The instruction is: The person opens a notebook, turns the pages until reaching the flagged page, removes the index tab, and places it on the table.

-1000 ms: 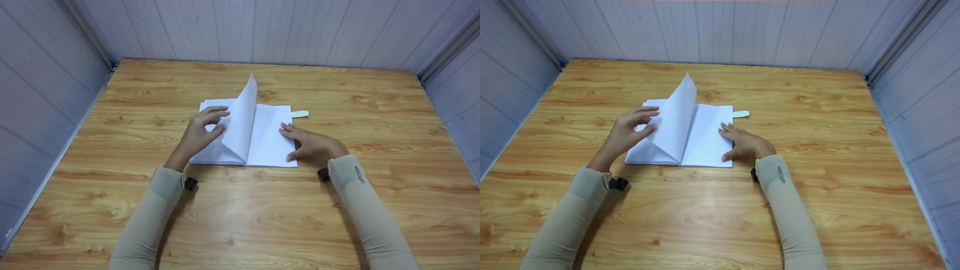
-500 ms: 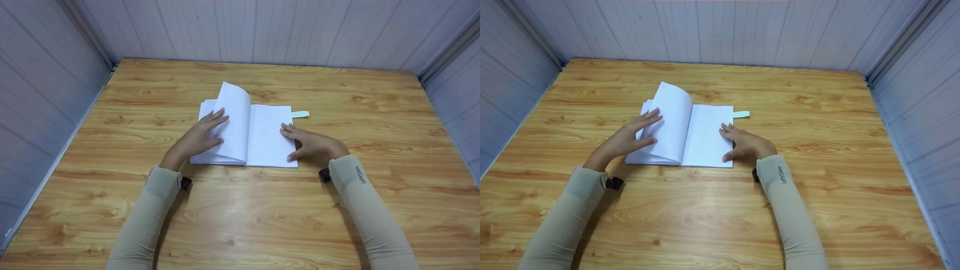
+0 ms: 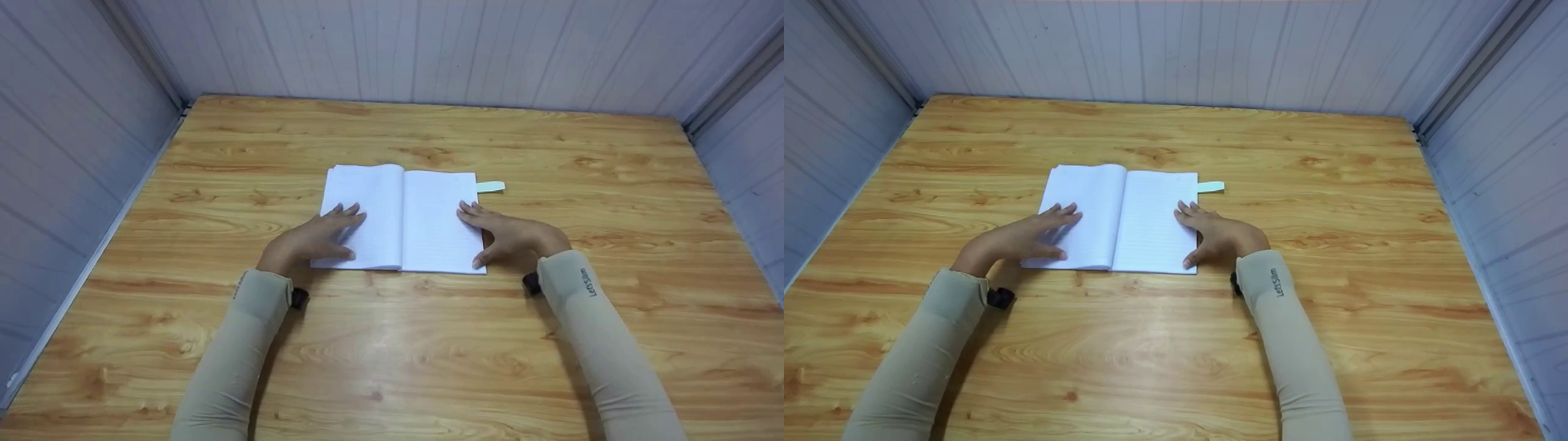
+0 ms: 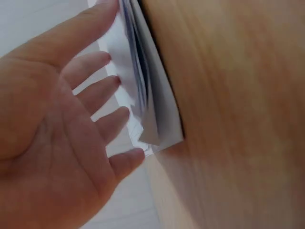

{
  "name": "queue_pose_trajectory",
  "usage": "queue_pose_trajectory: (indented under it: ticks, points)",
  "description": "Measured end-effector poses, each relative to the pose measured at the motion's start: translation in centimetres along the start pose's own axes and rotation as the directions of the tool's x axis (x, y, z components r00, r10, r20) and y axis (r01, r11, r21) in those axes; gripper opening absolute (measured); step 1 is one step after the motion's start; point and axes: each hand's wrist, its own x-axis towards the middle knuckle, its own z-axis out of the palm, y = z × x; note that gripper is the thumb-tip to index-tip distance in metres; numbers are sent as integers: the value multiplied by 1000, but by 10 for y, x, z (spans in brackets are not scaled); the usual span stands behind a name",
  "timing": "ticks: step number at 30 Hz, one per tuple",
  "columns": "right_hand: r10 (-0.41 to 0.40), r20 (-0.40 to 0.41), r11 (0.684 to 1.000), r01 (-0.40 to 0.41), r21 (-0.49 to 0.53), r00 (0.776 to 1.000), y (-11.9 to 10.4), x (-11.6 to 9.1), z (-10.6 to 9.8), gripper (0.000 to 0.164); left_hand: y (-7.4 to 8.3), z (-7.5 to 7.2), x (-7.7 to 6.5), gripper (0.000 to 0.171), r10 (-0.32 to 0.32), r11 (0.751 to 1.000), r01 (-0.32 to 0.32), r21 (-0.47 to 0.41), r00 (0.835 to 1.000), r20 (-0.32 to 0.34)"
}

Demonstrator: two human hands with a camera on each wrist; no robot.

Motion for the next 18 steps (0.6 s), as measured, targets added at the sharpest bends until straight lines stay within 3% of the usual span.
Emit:
queue_pose_trajectory:
  ticks: [8, 15, 18]
  points:
    - [-12, 7, 1000, 12, 4, 1000, -1, -2, -2, 111, -7, -6, -6, 77, -18, 1000, 19, -14, 998, 64]
    - [14, 18, 1000, -14, 16, 1000, -2, -1, -3, 111, -9, -8, -7, 77, -35, 997, 40, -69, 997, 71]
    - [18, 20, 1000, -18, 21, 1000, -2, -1, -3, 111, -10, -8, -6, 77, -26, 999, 29, -44, 997, 74]
